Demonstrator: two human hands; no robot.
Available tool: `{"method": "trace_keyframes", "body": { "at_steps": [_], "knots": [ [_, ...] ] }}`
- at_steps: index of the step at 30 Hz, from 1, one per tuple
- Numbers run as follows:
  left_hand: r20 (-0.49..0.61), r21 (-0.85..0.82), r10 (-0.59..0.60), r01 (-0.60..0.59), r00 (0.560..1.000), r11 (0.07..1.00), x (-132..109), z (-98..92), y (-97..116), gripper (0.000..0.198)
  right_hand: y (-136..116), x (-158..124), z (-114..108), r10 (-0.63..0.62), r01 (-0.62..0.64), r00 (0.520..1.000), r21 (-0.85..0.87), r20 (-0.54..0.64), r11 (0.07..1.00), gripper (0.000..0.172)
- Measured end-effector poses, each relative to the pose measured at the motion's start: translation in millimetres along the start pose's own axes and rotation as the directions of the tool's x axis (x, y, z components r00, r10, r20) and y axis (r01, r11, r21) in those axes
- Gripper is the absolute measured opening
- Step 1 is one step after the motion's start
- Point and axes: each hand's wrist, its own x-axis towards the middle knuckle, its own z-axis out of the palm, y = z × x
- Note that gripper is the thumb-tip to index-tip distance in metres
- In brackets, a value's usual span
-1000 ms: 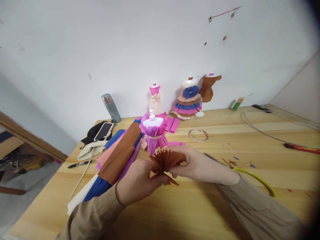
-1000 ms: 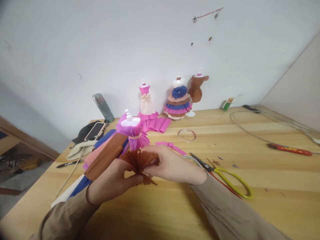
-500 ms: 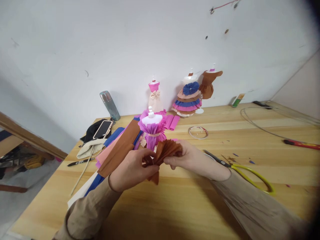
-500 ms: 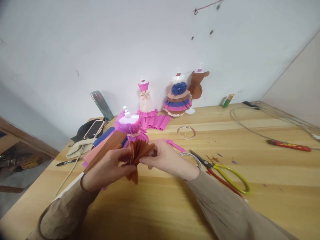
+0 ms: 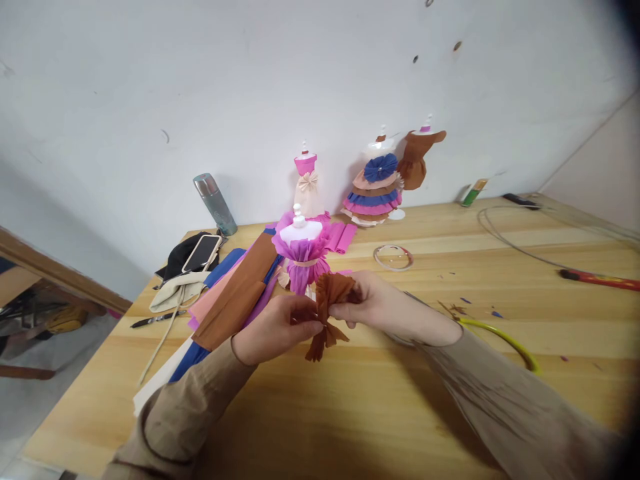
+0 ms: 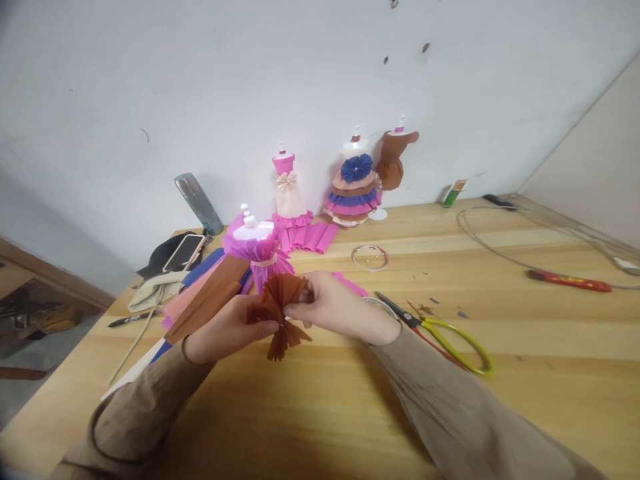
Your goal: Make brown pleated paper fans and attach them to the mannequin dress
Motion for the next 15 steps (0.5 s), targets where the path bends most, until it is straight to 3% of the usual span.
{"method": "trace_keyframes", "body": {
  "at_steps": [3, 6, 11, 15],
  "knots": [
    [-0.007, 0.072, -0.003, 0.003, 1.0, 0.997, 0.6, -2.0, -1.1, 0.025, -2.3, -2.4, 0.8, 0.116, -0.12, 0.993, -0.131, -0.039, 0.984, 0.014],
    [0.032, 0.038, -0.014, 0.013, 0.999, 0.999, 0.7, -1.9, -0.7, 0.028, -4.1, -3.1, 4.2, 0.115, -0.128, 0.991, -0.211, -0.074, 0.969, 0.022],
    [0.077, -0.142, -0.016, 0.027, 0.997, 0.99, 1.1, 2.4, -2.9, 0.035, -4.7, -2.0, 10.5, 0.058, -0.097, 0.98, -0.208, -0.189, 0.973, 0.018],
    [0.02, -0.219, -0.033, 0.036, 0.999, 0.975, 0.0, 6.7, -0.5, 0.04, -8.0, -3.3, 11.0, 0.134, -0.169, 0.972, -0.173, -0.195, 0.97, 0.018]
  ]
}}
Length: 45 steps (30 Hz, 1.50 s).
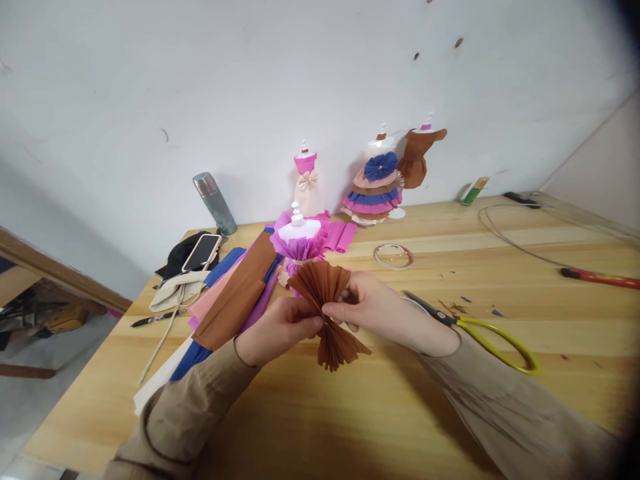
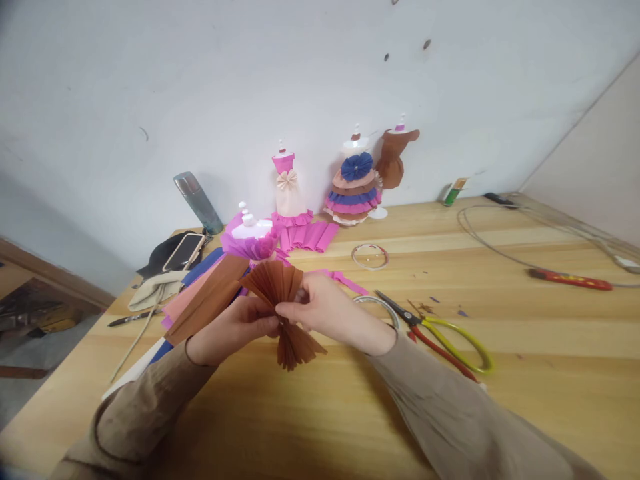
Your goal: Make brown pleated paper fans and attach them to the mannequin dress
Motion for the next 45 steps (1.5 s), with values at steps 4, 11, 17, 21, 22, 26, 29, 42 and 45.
{"method": "trace_keyframes", "body": {
  "at_steps": [4, 11, 17, 21, 22, 26, 29, 42, 45],
  "knots": [
    [-0.09, -0.073, 0.051, -0.058, 0.995, 0.996, -2.5, 5.8, 12.9, 0.036, -6.6, -3.4, -1.2, 0.008, -0.018, 0.996, 0.109, 0.089, 0.994, 0.016],
    [-0.111, -0.122, -0.05, 0.036, 0.993, 0.992, -8.9, 9.4, 14.3, 0.024, -19.3, -10.1, -0.7, -0.035, 0.016, 0.991, 0.148, 0.128, 0.989, 0.005],
    [-0.099, -0.333, -0.08, 0.043, 0.992, 0.942, -11.5, 12.1, 5.5, 0.03, -21.3, -16.6, -3.0, -0.003, -0.003, 0.998, 0.117, 0.057, 0.993, 0.006],
    [-0.123, -0.415, -0.056, -0.001, 0.991, 0.91, -13.0, 13.6, 7.5, 0.031, -22.4, -22.6, -11.7, -0.097, 0.101, 0.994, 0.067, -0.052, 0.993, 0.012],
    [-0.131, -0.436, -0.047, -0.015, 0.99, 0.9, -13.2, 13.7, 7.5, 0.031, -22.8, -24.2, -13.4, -0.136, 0.137, 0.986, 0.0, -0.095, 0.991, 0.013],
    [-0.147, -0.511, -0.037, -0.044, 0.988, 0.858, -13.4, 14.0, 5.9, 0.031, -24.9, -30.5, -11.3, -0.305, 0.262, 0.945, -0.287, -0.115, 0.921, 0.01],
    [-0.137, -0.563, -0.067, -0.022, 0.988, 0.826, -13.2, 15.7, 5.6, 0.03, -26.4, -33.4, -3.1, -0.4, 0.321, 0.911, -0.434, -0.101, 0.842, 0.004],
    [-0.31, -0.57, -0.201, -0.013, 0.929, 0.821, -30.1, 44.7, 2.6, 0.038, -21.1, -32.5, 6.2, -0.659, 0.368, 0.74, -0.736, -0.138, 0.568, 0.022],
    [-0.341, -0.438, -0.129, -0.037, 0.931, 0.898, -35.0, 44.7, 5.9, 0.04, -21.1, -32.3, 9.5, -0.693, 0.407, 0.715, -0.753, -0.089, 0.518, 0.022]
  ]
}}
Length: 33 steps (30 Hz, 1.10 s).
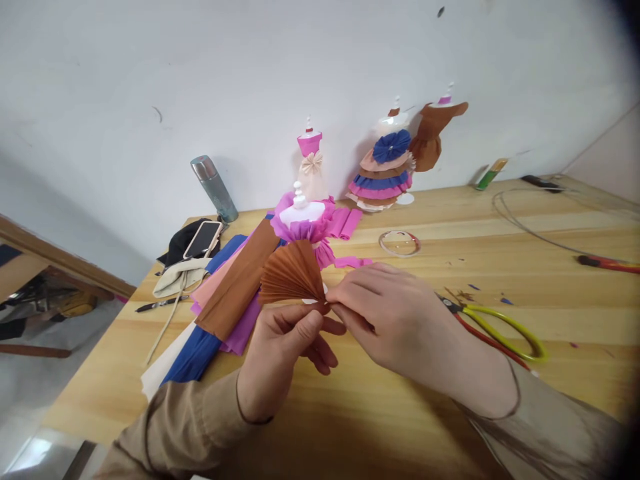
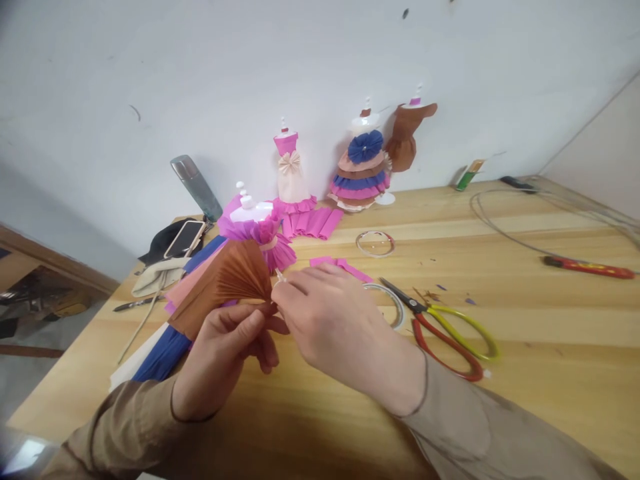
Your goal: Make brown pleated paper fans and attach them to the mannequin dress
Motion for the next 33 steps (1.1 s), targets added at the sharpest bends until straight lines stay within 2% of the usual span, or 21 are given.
{"method": "trace_keyframes", "body": {
  "at_steps": [8, 14, 17, 23, 28, 30, 33],
  "knots": [
    [-0.029, 0.338, 0.082, -0.067, 0.996, 0.939, 2.6, -5.0, 7.4, 0.048, -4.2, 2.7, -3.5, -0.12, 0.121, 0.992, -0.021, 0.045, 0.992, 0.026],
    [0.014, 0.513, 0.211, -0.188, 0.977, 0.837, 6.3, -9.7, 3.8, 0.044, -1.0, 0.1, -1.2, -0.123, 0.124, 0.986, 0.006, 0.114, 0.992, 0.024],
    [0.055, 0.506, 0.222, -0.219, 0.973, 0.834, 6.0, -9.4, 4.1, 0.037, -0.2, -0.2, -0.8, -0.124, 0.118, 0.981, 0.043, 0.146, 0.992, 0.024],
    [0.044, 0.406, 0.11, -0.118, 0.993, 0.906, 5.2, -5.1, 12.0, 0.034, 0.9, 1.1, -0.5, -0.008, 0.006, 0.99, 0.013, 0.138, 1.0, 0.019],
    [0.054, 0.313, 0.002, -0.019, 0.999, 0.95, 9.8, -6.5, 15.9, 0.037, 2.5, 2.0, -2.1, -0.069, 0.076, 0.994, -0.082, 0.088, 0.994, 0.022],
    [0.07, 0.235, -0.022, 0.005, 0.997, 0.972, 11.9, -8.5, 14.7, 0.039, 2.2, 2.0, -5.0, -0.067, 0.076, 0.992, -0.077, 0.111, 0.994, 0.019],
    [0.081, 0.136, -0.042, 0.031, 0.996, 0.99, 14.1, -11.9, 11.3, 0.038, 1.6, 1.7, -9.6, 0.0, 0.011, 0.976, -0.051, 0.22, 0.999, 0.013]
  ]
}}
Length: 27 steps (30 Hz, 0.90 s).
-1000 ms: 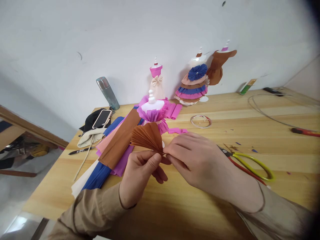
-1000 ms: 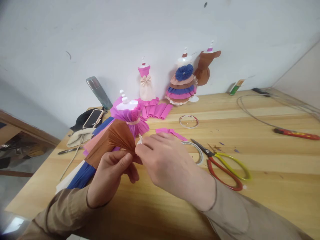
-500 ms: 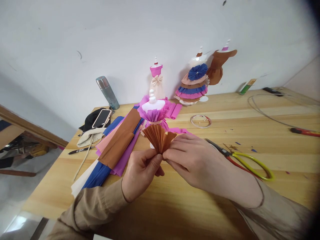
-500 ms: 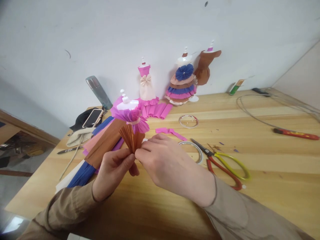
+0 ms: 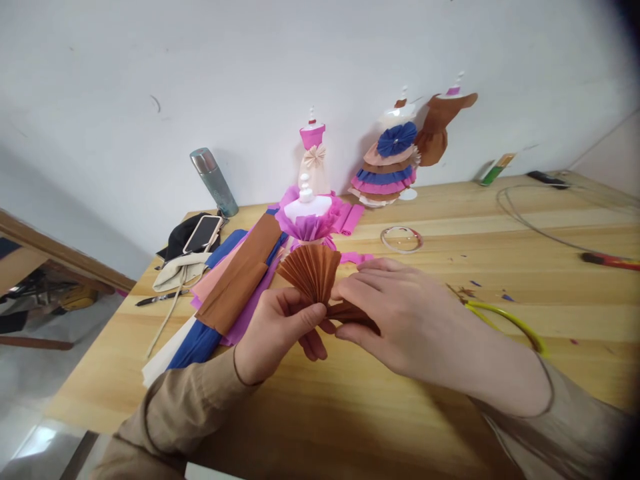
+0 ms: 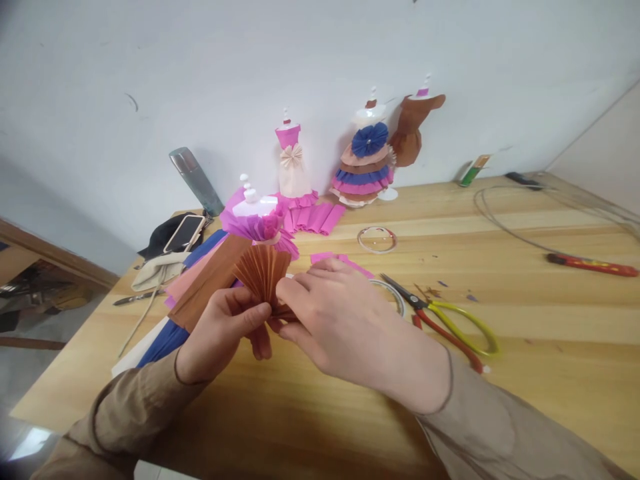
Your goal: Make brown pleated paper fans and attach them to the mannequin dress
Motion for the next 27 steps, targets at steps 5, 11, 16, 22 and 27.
{"method": "trace_keyframes", "body": {
  "at_steps": [5, 11, 16, 22, 27],
  "knots": [
    [-0.035, -0.111, -0.038, 0.033, 0.999, 0.993, -0.2, -1.3, -2.4, 0.038, 2.2, -0.8, 0.4, 0.023, -0.019, 0.994, -0.038, 0.11, 0.999, 0.012],
    [-0.031, -0.148, -0.087, 0.082, 0.996, 0.986, 1.3, 0.2, -1.3, 0.039, 6.7, -2.9, -0.1, -0.083, 0.082, 0.994, -0.019, -0.073, 0.996, 0.017],
    [-0.017, -0.104, -0.096, 0.094, 0.995, 0.99, 4.8, -2.4, -7.4, 0.037, 8.9, -4.1, -2.9, -0.111, 0.11, 0.988, -0.015, -0.105, 0.994, 0.022],
    [0.078, -0.107, -0.149, 0.157, 0.986, 0.982, 3.2, 0.3, -13.2, 0.039, 11.8, -3.0, -3.9, -0.128, 0.129, 0.986, 0.0, -0.11, 0.992, 0.021],
    [0.211, -0.124, -0.183, 0.212, 0.96, 0.969, 1.9, 3.0, -19.1, 0.04, 15.8, -2.7, -5.4, -0.103, 0.109, 0.992, 0.081, -0.07, 0.991, 0.016]
  ]
}}
